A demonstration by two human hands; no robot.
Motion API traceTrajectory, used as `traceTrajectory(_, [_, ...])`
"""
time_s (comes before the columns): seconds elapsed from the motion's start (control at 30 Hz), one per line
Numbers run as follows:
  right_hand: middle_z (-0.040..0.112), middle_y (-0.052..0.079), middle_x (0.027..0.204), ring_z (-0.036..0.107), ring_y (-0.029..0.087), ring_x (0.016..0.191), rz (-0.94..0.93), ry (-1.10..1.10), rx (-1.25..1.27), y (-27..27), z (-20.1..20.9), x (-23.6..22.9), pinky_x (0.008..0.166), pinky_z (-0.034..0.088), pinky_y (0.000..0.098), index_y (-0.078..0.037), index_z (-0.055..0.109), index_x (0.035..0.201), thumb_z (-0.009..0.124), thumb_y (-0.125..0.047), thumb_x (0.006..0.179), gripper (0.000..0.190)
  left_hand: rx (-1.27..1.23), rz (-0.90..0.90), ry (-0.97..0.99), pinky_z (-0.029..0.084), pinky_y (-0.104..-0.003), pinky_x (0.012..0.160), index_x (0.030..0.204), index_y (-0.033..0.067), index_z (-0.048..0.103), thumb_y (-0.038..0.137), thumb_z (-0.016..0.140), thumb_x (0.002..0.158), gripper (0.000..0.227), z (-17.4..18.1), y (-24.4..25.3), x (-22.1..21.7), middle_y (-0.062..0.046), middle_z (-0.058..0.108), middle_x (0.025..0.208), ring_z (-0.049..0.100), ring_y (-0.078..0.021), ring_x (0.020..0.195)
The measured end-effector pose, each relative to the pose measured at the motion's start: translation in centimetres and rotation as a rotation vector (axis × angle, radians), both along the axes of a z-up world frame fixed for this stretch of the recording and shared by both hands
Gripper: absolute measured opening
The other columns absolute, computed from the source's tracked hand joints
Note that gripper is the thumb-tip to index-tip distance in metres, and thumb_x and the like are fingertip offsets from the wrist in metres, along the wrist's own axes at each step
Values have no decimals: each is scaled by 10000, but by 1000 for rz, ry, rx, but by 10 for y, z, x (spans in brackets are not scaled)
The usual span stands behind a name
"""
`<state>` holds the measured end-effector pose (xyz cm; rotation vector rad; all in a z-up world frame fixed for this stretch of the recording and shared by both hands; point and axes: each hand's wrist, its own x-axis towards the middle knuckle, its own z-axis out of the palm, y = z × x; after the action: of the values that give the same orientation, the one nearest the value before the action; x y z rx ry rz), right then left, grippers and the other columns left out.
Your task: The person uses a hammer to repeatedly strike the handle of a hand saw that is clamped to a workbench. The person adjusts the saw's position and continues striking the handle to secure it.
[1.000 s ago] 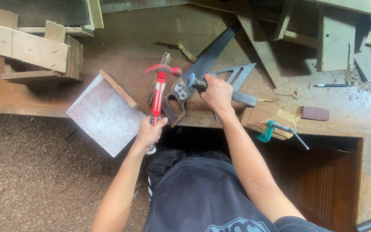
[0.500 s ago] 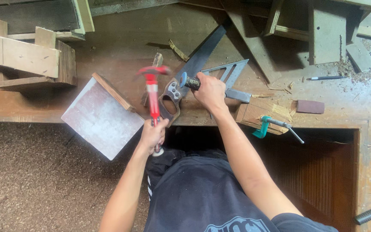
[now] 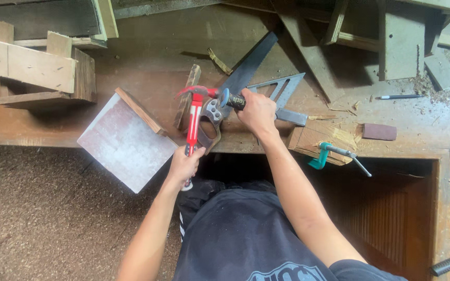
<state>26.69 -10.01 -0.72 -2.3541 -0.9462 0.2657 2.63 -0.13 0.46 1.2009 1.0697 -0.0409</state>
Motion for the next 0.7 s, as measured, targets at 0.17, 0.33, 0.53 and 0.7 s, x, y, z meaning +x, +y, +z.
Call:
traceTrajectory(0.17, [712, 149, 780, 694, 395, 799, 0, 13, -11, -5, -4, 0, 697, 513, 502, -107, 667, 918, 746, -145, 752, 188, -44, 103, -40, 306, -284, 330, 746, 97, 505, 166, 649, 956, 263, -3, -4, 1, 17, 434, 485, 379, -97, 340])
traceTrajectory(0.33, [710, 157, 792, 697, 394, 810, 2, -9, -18, -1, -4, 0, 701, 515, 507, -113, 670, 947, 746, -128, 715, 245, 49, -59, 63, 318, -285, 340, 718, 78, 498, 165, 688, 958, 318, -2, 3, -11, 16, 452, 505, 408, -89, 367])
traceTrajectory(0.53, [717, 153, 805, 695, 399, 831, 2, 25, -62, -3, -1, 2, 727, 515, 507, -110, 668, 965, 734, -119, 730, 245, -29, 104, -91, 329, -280, 340, 733, 111, 478, 186, 665, 948, 295, -4, 4, -3, 17, 426, 495, 389, -94, 351])
traceTrajectory(0.7, [713, 165, 794, 690, 408, 814, 1, 15, -58, 0, 0, 1, 711, 511, 514, -109, 673, 956, 736, -132, 732, 234, 105, -110, 127, 334, -279, 361, 749, 94, 536, 180, 681, 951, 263, 4, 10, -4, 21, 459, 525, 421, -82, 385])
